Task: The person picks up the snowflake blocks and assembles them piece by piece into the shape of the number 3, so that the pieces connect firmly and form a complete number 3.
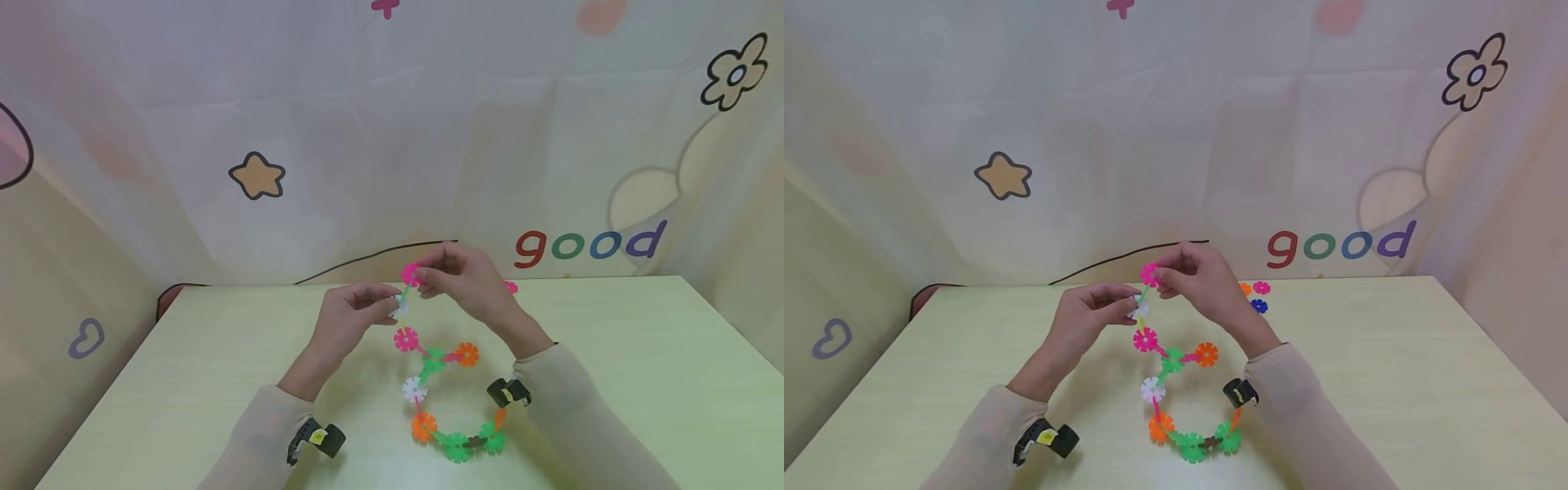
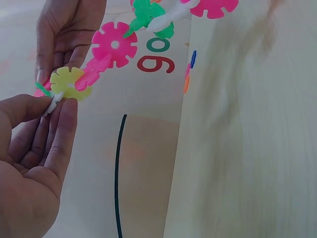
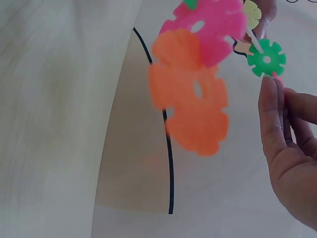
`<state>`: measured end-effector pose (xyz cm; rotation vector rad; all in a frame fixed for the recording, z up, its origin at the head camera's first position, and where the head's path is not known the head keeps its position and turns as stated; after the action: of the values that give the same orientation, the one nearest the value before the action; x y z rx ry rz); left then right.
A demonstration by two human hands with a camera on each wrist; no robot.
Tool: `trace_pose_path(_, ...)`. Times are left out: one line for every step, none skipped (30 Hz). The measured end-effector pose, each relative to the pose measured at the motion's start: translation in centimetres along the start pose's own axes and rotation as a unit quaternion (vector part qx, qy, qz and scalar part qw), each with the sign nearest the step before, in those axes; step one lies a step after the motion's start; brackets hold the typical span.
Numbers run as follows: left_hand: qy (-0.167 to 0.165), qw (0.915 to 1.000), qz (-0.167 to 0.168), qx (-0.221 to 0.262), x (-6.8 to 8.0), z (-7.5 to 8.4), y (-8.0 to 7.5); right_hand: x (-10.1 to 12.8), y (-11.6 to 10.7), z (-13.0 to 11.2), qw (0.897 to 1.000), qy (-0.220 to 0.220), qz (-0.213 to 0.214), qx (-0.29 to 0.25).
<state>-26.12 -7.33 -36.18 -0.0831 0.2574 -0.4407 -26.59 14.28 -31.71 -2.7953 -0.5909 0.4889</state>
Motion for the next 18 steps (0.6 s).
trace_pose_path(0.002,1.0000,0.001,0.000,0.0,0.0,0.0,0.0,0.1,0.0,1.000,-0.003,0.001,-0.002)
trace_pose_path(0.004,1.0000,0.002,0.001,0.0,0.0,0.0,0.0,0.1,0.1,1.000,-0.006,0.002,-0.001)
trace_pose_path(0.005,1.0000,0.004,0.000,0.0,0.0,0.0,0.0,0.2,0.1,1.000,-0.009,0.003,-0.001)
trace_pose_path(0.005,1.0000,0.006,-0.002,0.0,0.1,0.0,-0.1,0.3,0.1,1.000,-0.013,0.004,-0.001)
trace_pose_path(0.005,0.9999,0.009,-0.005,0.0,0.1,0.0,-0.1,0.4,0.2,1.000,-0.017,0.005,0.000)
trace_pose_path(0.005,0.9999,0.011,-0.008,0.0,0.1,0.0,-0.1,0.5,0.2,1.000,-0.020,0.007,0.003)
trace_pose_path(0.003,0.9998,0.014,-0.010,0.1,0.2,0.0,-0.1,0.6,0.2,1.000,-0.024,0.008,0.006)
trace_pose_path(0.003,0.9998,0.017,-0.013,0.1,0.2,0.0,-0.1,0.7,0.3,1.000,-0.026,0.009,0.009)
trace_pose_path(0.005,0.9997,0.019,-0.015,0.1,0.2,0.0,-0.1,0.8,0.4,1.000,-0.027,0.010,0.009)
trace_pose_path(0.006,0.9996,0.021,-0.017,0.1,0.3,0.0,-0.1,0.8,0.4,1.000,-0.028,0.011,0.009)
trace_pose_path(0.007,0.9996,0.021,-0.017,0.1,0.3,0.0,-0.1,0.9,0.5,1.000,-0.027,0.013,0.009)
trace_pose_path(0.008,0.9996,0.022,-0.017,0.1,0.3,0.0,-0.1,1.0,0.5,1.000,-0.026,0.013,0.008)
trace_pose_path(0.009,0.9996,0.022,-0.016,0.1,0.3,0.0,-0.1,1.0,0.6,1.000,-0.023,0.014,0.006)
trace_pose_path(0.010,0.9996,0.021,-0.015,0.1,0.3,0.0,-0.1,1.1,0.6,1.000,-0.020,0.014,0.007)
trace_pose_path(0.010,0.9996,0.021,-0.015,0.1,0.3,0.0,-0.1,1.1,0.6,1.000,-0.018,0.016,0.008)
trace_pose_path(0.010,0.9996,0.020,-0.014,0.1,0.2,0.0,-0.1,1.1,0.5,1.000,-0.015,0.016,0.008)
trace_pose_path(0.010,0.9997,0.019,-0.014,0.0,0.2,0.0,0.0,1.1,0.5,1.000,-0.012,0.016,0.009)
trace_pose_path(0.009,0.9997,0.017,-0.013,0.0,0.1,0.0,0.0,1.0,0.5,1.000,-0.010,0.015,0.011)
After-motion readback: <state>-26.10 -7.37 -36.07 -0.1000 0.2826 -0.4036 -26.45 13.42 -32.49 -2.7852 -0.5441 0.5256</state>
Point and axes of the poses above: each hand's wrist, its own x-axis away from the middle knuckle, its own y-axis out of the palm, z = x × y, the point moved 2 cm from there along -x, towards the middle knuckle, and after that the axes turned 10 degrees about -z, right-handed, at the moved point
